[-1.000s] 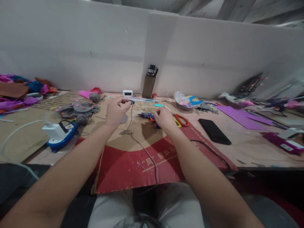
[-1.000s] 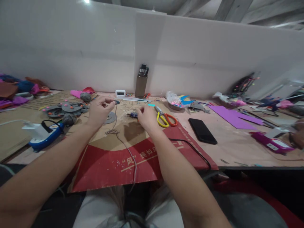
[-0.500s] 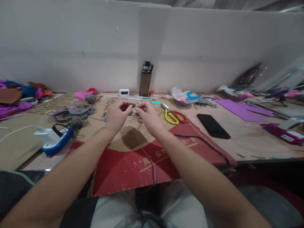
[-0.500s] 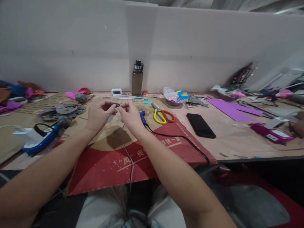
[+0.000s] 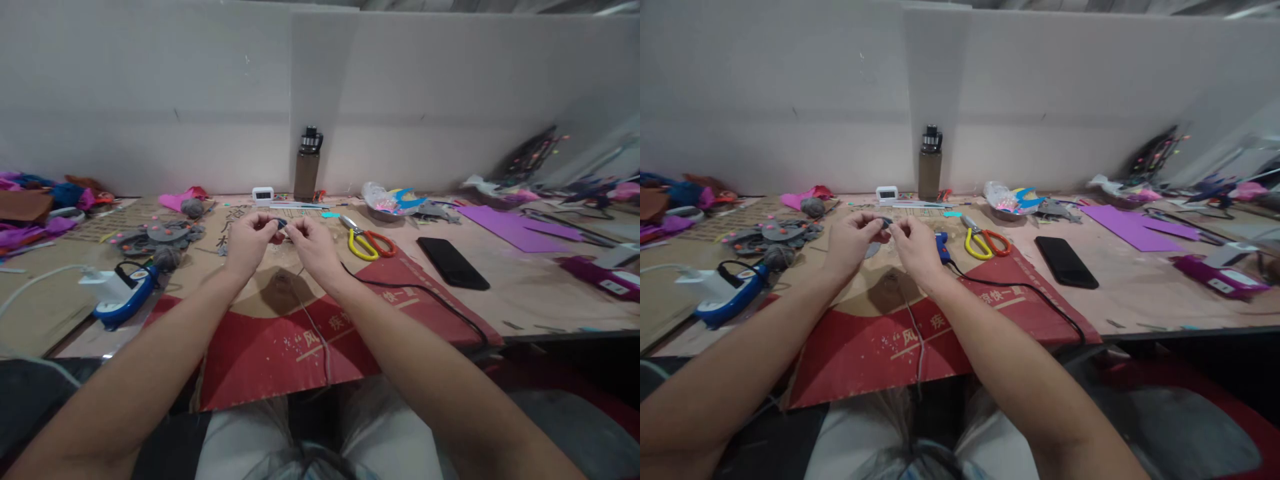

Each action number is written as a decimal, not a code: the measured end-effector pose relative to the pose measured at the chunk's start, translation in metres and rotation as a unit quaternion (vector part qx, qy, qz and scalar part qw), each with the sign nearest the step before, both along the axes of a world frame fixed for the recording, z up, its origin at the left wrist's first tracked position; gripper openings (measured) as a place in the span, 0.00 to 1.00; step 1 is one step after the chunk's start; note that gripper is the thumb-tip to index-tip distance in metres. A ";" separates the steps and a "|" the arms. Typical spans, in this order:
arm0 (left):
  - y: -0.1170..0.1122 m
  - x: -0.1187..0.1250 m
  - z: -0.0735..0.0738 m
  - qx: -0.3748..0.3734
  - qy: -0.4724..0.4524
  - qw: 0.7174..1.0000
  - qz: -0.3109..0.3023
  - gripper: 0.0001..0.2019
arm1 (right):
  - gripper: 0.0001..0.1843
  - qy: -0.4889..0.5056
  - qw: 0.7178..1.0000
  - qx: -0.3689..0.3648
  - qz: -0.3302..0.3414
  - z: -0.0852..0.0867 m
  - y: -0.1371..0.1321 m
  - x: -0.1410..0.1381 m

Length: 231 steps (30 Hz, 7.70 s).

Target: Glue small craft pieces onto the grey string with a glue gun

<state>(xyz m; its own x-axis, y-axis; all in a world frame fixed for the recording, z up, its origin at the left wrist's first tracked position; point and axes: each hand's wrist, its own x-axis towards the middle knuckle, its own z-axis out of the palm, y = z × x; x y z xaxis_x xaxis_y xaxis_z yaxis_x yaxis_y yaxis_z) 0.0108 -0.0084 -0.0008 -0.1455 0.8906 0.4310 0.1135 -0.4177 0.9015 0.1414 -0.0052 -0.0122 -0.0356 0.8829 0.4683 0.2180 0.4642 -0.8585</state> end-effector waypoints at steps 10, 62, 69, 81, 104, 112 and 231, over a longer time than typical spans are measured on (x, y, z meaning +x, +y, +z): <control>-0.001 0.002 0.003 -0.058 -0.097 0.991 -0.066 0.03 | 0.11 -0.027 0.999 0.012 -0.033 0.002 -0.001 0.000; -0.010 -0.006 0.011 -0.017 0.226 0.972 -0.066 0.05 | 0.07 -0.222 0.970 0.073 -0.071 0.005 -0.011 0.011; -0.009 -0.009 0.011 -0.017 0.263 0.964 -0.037 0.04 | 0.07 -0.181 0.982 0.038 -0.027 0.000 -0.004 0.012; -0.007 -0.009 0.012 -0.080 0.175 0.980 -0.041 0.03 | 0.07 -0.134 0.991 0.019 -0.003 -0.001 -0.001 0.013; 0.005 -0.014 0.002 -0.165 0.067 0.962 -0.208 0.09 | 0.07 -0.059 0.997 -0.038 -0.014 -0.002 0.005 0.016; 0.007 -0.020 0.004 -0.225 -0.005 0.941 -0.252 0.16 | 0.06 -0.094 0.995 -0.025 -0.003 -0.003 0.009 0.021; 0.017 -0.027 0.006 -0.138 -0.170 0.976 0.021 0.05 | 0.17 -0.237 0.967 0.091 -0.011 0.006 -0.010 0.021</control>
